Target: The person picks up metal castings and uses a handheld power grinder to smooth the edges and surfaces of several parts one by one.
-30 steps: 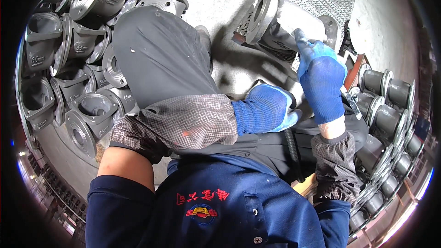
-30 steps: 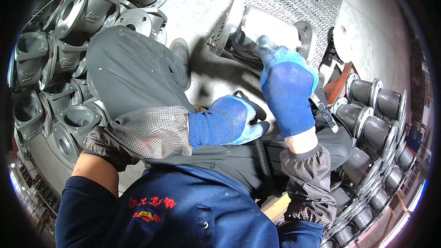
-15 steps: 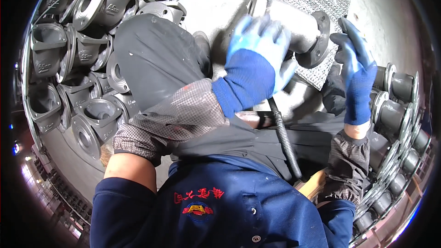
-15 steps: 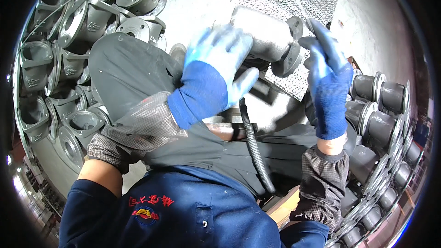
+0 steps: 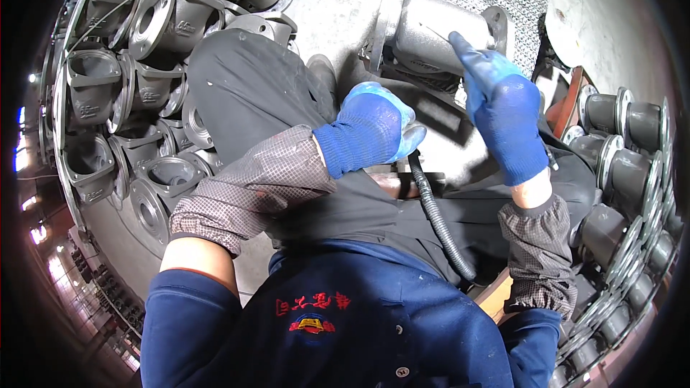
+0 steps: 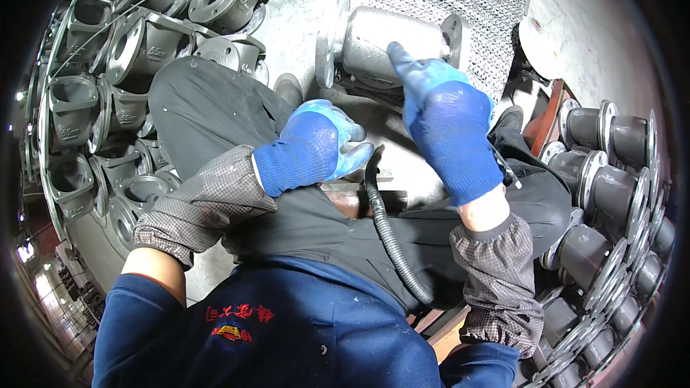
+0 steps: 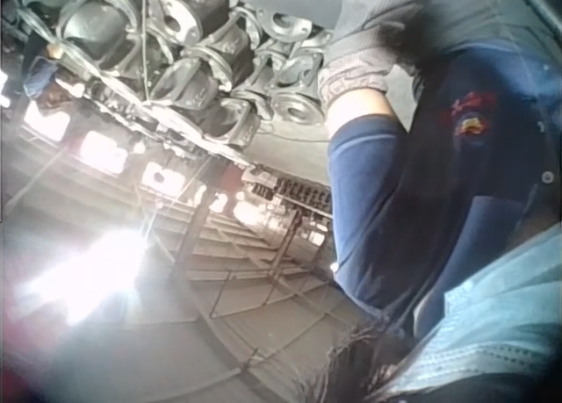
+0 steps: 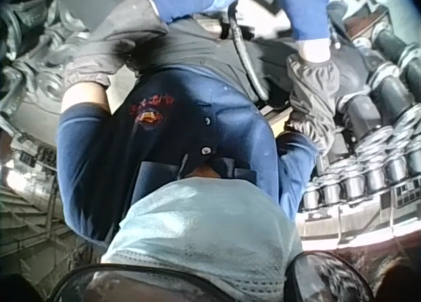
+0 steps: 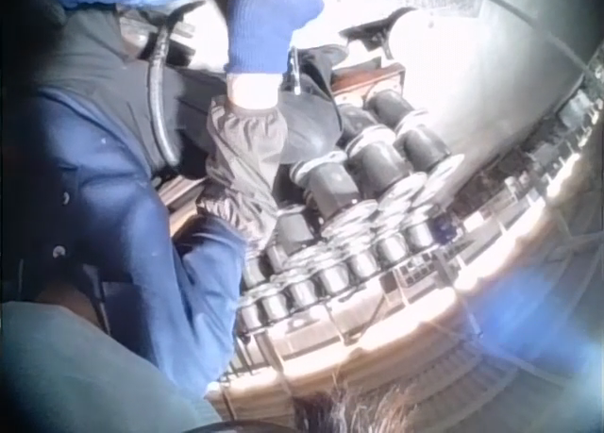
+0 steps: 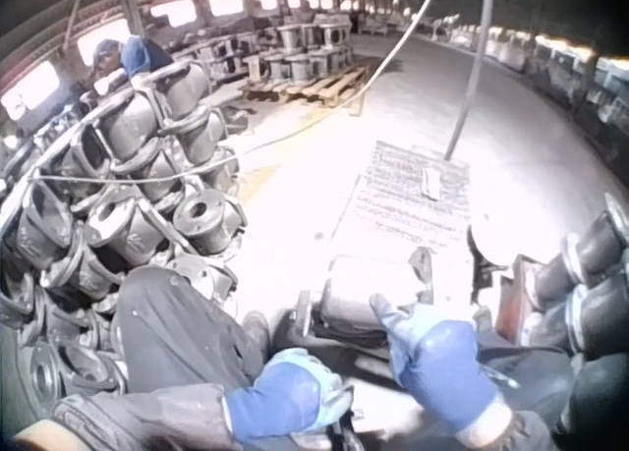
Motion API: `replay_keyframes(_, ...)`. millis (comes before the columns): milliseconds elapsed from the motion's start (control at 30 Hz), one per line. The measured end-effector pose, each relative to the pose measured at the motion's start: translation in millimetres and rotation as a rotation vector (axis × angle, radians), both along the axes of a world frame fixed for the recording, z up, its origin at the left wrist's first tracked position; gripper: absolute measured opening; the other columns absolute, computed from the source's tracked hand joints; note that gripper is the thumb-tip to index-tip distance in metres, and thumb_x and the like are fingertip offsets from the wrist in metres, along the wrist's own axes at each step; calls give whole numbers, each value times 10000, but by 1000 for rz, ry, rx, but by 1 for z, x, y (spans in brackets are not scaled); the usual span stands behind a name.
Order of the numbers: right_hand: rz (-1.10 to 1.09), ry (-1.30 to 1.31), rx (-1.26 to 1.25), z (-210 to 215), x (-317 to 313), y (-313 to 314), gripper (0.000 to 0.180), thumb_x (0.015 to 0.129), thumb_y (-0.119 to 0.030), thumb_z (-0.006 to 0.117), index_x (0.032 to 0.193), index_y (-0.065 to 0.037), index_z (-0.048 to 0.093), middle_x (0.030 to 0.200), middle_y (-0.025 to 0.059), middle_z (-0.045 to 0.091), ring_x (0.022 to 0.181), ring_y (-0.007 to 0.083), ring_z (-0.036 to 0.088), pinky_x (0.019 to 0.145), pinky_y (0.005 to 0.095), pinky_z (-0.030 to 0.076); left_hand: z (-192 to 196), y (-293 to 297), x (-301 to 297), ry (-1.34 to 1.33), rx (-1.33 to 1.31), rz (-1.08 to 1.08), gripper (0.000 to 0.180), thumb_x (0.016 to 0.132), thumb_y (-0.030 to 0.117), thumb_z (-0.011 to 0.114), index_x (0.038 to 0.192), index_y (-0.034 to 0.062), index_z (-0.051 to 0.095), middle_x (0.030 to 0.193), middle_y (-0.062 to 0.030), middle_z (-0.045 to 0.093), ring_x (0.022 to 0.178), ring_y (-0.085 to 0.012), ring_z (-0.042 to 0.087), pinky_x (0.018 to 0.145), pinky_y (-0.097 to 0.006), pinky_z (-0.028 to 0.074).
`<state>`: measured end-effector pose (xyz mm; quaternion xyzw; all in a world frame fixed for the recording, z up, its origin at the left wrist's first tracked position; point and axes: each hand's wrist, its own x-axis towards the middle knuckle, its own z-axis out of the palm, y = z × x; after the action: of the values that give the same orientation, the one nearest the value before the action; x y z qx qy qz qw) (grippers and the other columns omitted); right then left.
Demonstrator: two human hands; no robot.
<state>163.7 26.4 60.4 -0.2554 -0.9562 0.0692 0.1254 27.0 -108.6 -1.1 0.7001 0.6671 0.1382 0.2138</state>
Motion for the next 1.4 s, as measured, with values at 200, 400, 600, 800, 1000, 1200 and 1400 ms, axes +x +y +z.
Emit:
replay_keyframes(200, 86, -145, 283, -6, -14, -1, 337, 827, -129, 552, 1143, -208, 638, 775, 63, 598, 708, 210, 609, 558, 342, 504, 6, 5, 1, -36, -98, 26, 422, 807, 400, 573, 598, 39, 636, 559, -123, 572, 578, -276, 587, 631, -399, 488)
replay_keyframes(400, 97, -210, 358, -8, -22, -3, 409, 821, -89, 539, 1197, -234, 605, 784, 39, 597, 666, 198, 595, 535, 338, 485, 9, 4, 2, -25, -81, 11, 443, 819, 424, 535, 599, 58, 650, 561, -125, 585, 577, -271, 596, 630, -391, 489)
replay_keyframes(600, 63, -394, 411, 2, -31, -14, 385, 811, -90, 548, 1161, -232, 623, 764, 37, 579, 655, 197, 591, 520, 336, 476, 12, 0, -2, -3, -82, 0, 450, 830, 438, 518, 625, 66, 667, 552, -117, 592, 594, -256, 609, 641, -380, 492)
replay_keyframes(800, 38, -290, 379, 0, -31, -12, 297, 786, -107, 564, 1047, -202, 672, 756, 46, 577, 658, 208, 593, 535, 339, 478, 10, 0, -2, -14, -66, -8, 461, 858, 435, 492, 635, 73, 671, 551, -112, 589, 604, -257, 615, 660, -370, 495)
replay_keyframes(1000, 35, -246, 365, 1, -30, -14, 263, 787, -118, 564, 1010, -185, 686, 761, 51, 596, 662, 226, 598, 555, 333, 483, 8, 1, -1, -4, -134, -18, 428, 847, 420, 513, 648, 74, 668, 569, -111, 594, 607, -260, 611, 670, -376, 495)
replay_keyframes(1200, 38, -184, 287, -7, -25, -9, 243, 815, -126, 546, 1006, -177, 688, 786, 63, 613, 695, 241, 608, 596, 354, 497, 7, 1, 0, -55, -87, 23, 387, 824, 390, 554, 632, 70, 658, 596, -116, 602, 617, -268, 609, 669, -386, 493)
replay_keyframes(1400, -124, -104, 100, 14, -22, 16, 419, 789, -21, 537, 1174, -171, 604, 808, 79, 616, 717, 251, 612, 620, 356, 511, 27, 8, -7, -136, 163, 84, 258, 787, 293, 624, 712, 49, 661, 731, -120, 642, 721, -294, 616, 715, -404, 488)
